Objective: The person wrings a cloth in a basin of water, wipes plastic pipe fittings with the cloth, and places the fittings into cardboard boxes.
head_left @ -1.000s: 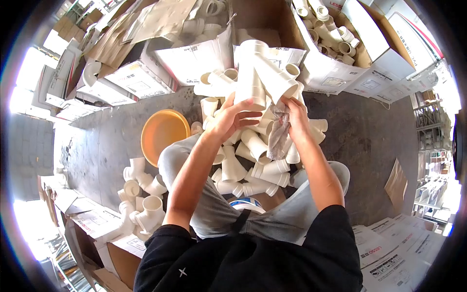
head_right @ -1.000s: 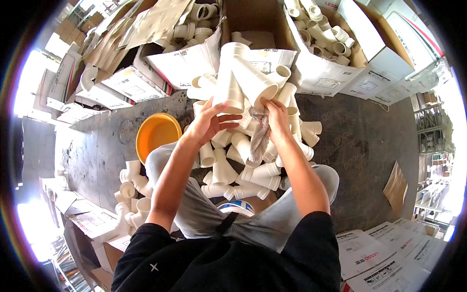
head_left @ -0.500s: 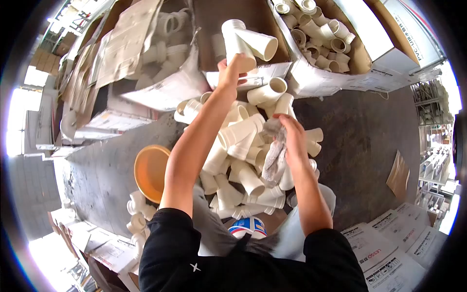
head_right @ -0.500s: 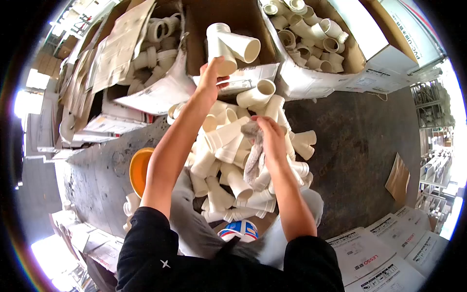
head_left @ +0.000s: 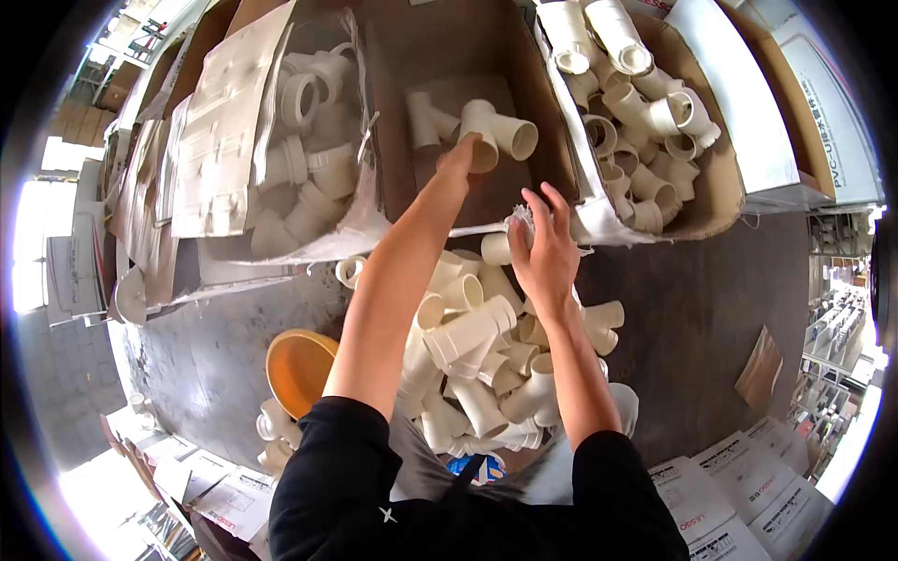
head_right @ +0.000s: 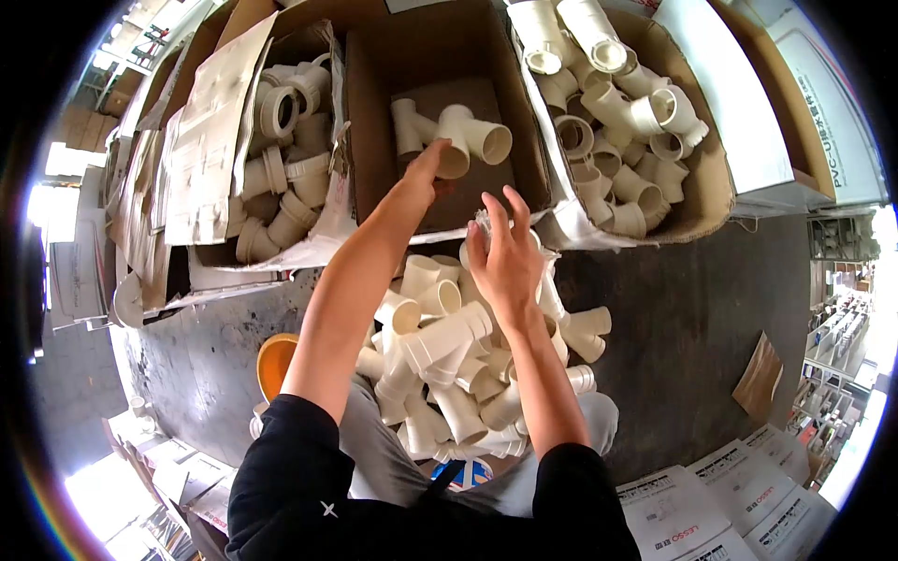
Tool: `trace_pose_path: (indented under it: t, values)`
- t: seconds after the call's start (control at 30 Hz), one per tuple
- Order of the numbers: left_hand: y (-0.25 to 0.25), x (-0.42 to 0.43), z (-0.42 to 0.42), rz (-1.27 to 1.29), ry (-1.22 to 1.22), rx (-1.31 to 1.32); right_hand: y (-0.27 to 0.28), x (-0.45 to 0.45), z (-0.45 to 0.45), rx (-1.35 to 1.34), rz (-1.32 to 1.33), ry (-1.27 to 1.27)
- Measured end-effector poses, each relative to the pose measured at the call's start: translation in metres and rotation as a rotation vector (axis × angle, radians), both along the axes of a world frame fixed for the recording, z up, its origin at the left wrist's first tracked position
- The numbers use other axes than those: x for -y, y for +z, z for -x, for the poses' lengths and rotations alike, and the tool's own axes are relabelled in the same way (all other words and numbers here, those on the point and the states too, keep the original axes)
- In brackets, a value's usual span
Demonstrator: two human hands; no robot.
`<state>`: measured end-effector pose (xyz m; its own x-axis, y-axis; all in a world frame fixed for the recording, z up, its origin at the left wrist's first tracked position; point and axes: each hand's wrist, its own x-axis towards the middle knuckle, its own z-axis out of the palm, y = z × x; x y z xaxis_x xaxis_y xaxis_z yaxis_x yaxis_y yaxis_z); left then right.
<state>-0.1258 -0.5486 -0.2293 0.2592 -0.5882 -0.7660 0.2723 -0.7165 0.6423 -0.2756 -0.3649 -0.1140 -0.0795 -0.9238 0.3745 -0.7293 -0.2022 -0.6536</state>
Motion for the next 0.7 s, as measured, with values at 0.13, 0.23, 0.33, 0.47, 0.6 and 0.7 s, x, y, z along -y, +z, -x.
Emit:
trace_pose_path:
  t: [0.13,0.23,0.33,0.47,0.6,0.7]
  values:
    - [-0.035,0.038,0.003,-0.150,-0.192,0.106,-0.048,0.031,0.004,-0.257,-0.166,-0.016]
    - [-0.088,0.055,0.007,-0.051,-0.162,0.043,-0.055,0.036,-0.003,-0.312,-0.251,-0.082]
    - [-0.147,0.091,0.013,-0.030,-0.076,-0.104,-0.058,0.039,-0.005,-0.310,-0.248,-0.090]
    - [-0.142,0.106,0.025,0.146,0.109,-0.107,-0.059,0.038,-0.005,-0.301,-0.215,-0.075]
    - [-0.097,0.091,0.034,0.154,0.067,-0.284,-0.061,0.043,-0.006,-0.314,-0.195,-0.076]
    - [-0.083,0.069,0.028,0.166,-0.436,-0.100,-0.059,0.042,-0.007,-0.305,-0.193,-0.078]
